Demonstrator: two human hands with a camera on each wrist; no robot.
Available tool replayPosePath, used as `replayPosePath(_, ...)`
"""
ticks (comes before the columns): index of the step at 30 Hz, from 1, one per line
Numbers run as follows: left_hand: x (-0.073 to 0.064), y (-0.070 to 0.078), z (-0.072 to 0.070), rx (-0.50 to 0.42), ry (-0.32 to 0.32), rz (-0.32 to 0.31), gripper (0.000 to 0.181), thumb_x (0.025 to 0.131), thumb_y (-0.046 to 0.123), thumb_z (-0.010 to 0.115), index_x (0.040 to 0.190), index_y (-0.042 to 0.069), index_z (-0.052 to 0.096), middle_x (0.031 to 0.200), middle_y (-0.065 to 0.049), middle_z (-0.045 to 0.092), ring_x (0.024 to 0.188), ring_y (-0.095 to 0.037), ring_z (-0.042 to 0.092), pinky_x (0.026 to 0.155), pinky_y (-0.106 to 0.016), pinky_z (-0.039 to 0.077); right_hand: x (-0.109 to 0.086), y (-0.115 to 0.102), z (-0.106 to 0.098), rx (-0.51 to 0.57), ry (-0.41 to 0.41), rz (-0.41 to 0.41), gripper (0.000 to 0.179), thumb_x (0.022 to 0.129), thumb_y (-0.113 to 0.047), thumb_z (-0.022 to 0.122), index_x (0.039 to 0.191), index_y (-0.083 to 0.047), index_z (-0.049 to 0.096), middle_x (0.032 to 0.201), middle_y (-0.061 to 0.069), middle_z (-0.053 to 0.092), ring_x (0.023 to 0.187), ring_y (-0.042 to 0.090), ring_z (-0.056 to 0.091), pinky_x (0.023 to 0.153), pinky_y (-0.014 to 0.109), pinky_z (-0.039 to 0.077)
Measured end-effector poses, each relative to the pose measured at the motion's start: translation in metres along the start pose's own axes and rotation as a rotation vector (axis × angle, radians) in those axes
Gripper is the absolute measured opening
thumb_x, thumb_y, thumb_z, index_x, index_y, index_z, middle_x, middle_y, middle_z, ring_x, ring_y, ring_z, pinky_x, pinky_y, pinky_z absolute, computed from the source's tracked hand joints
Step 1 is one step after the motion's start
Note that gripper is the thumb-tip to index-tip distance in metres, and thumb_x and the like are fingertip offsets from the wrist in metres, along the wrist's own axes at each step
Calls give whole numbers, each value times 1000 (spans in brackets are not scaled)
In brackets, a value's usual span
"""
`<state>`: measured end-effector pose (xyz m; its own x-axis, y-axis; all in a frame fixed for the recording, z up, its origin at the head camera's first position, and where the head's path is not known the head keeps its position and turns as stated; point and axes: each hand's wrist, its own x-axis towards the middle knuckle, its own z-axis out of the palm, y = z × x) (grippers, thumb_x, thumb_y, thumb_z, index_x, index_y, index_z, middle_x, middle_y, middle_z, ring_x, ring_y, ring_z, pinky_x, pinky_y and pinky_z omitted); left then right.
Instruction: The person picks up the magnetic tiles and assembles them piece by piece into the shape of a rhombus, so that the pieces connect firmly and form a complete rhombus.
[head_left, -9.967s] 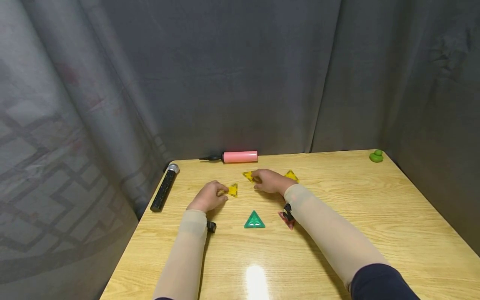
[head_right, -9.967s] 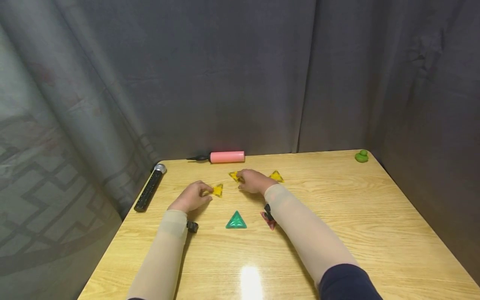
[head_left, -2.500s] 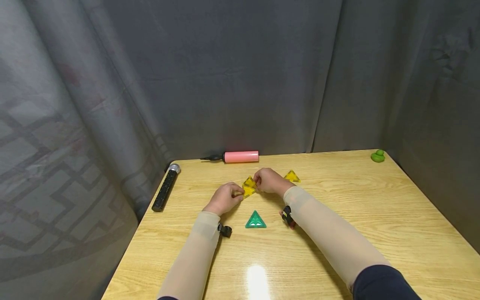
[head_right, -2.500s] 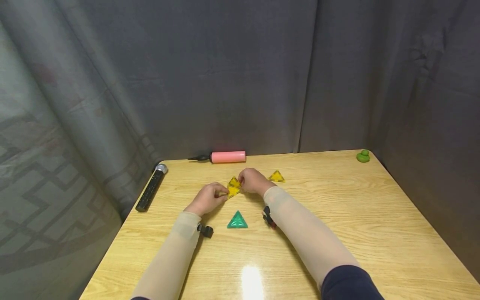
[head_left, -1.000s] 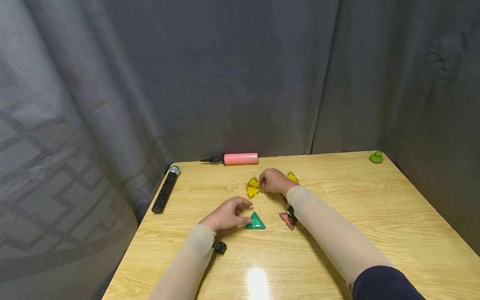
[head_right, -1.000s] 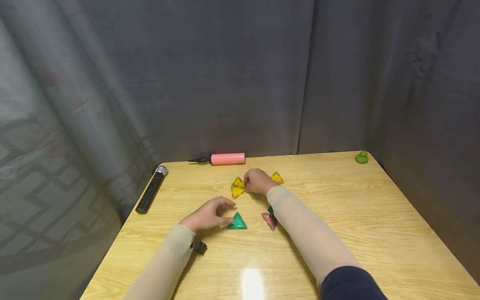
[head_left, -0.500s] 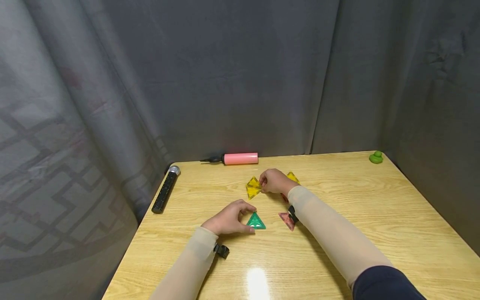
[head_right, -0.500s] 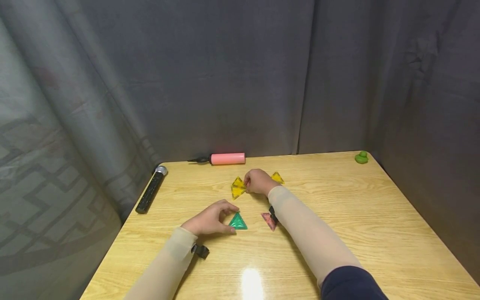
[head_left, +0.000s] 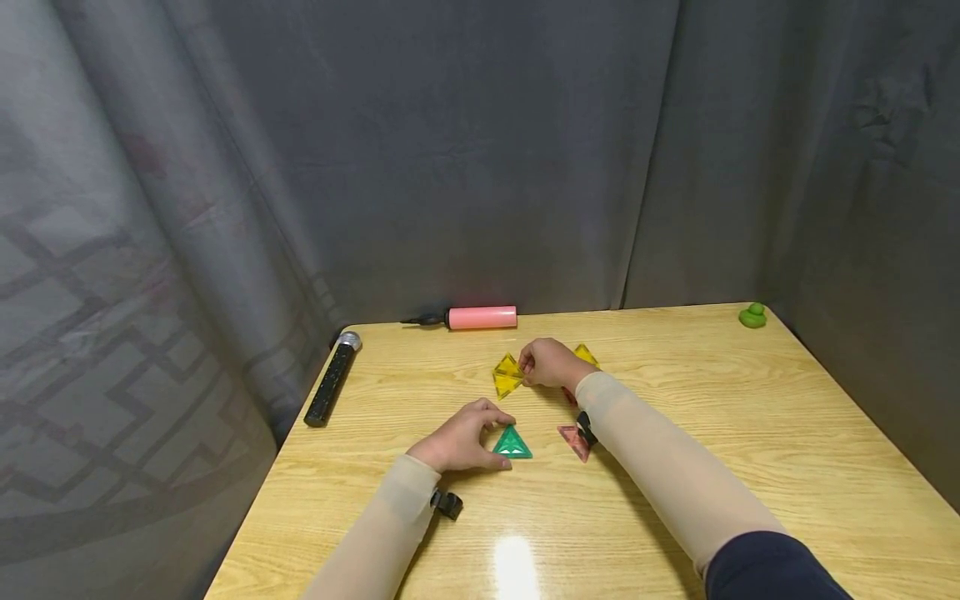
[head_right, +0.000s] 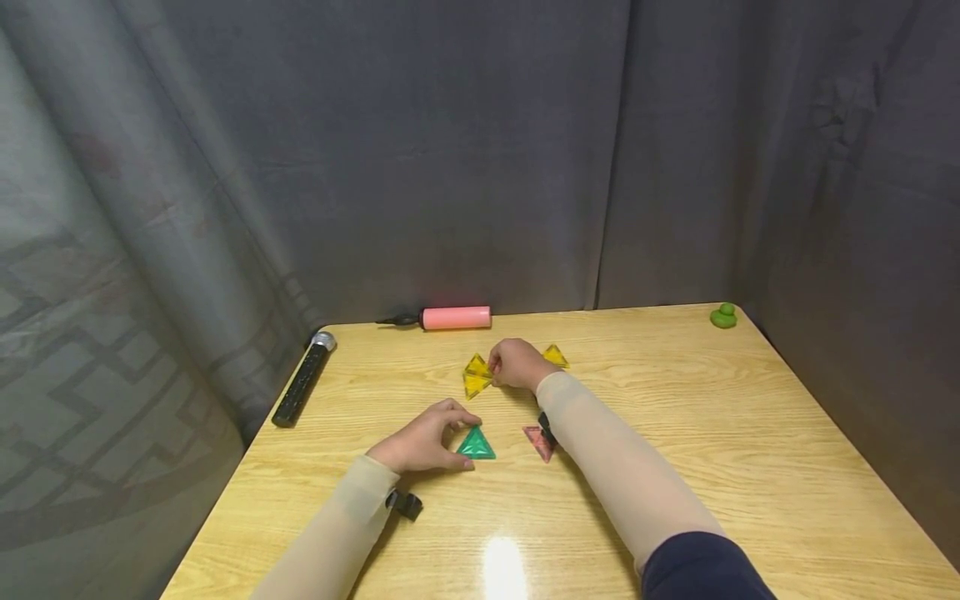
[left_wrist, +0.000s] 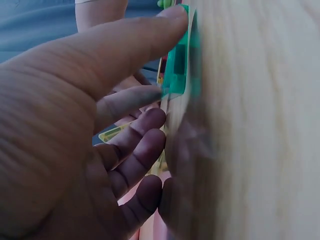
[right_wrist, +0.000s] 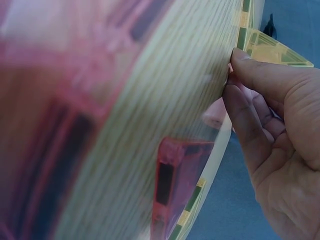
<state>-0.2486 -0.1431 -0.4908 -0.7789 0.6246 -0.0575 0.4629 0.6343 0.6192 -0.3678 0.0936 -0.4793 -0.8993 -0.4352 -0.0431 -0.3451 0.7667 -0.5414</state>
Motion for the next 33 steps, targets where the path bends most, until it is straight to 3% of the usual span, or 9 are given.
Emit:
replayPosePath(12, 1, 1, 0, 24, 5, -33, 56, 88, 34, 88, 138, 21, 67, 126, 7, 55, 113, -13, 53, 99, -33, 49, -3, -4, -1, -42, -12, -9, 18, 87, -14, 88, 95, -11, 73, 79, -2, 62, 76, 16, 56, 79, 33, 49)
replayPosePath(21, 1, -1, 0, 25, 27, -15, 55, 86, 30, 90, 133, 19, 64, 125, 6, 57, 112, -12, 53, 100, -33, 49, -5, -8, -3, -77, -5, -39, 18, 88, -16, 88, 95, -9, 73, 78, -2, 62, 76, 16, 56, 80, 35, 49)
replayPosePath(33, 2, -4, 0, -92, 56, -9, 61, 83, 17, 92, 132, 15, 56, 101, 1, 59, 91, -14, 56, 80, -27, 51, -4, -5, -2, -77, -6, -45, 17, 88, -16, 87, 93, -10, 72, 77, -2, 61, 74, 16, 55, 77, 34, 48)
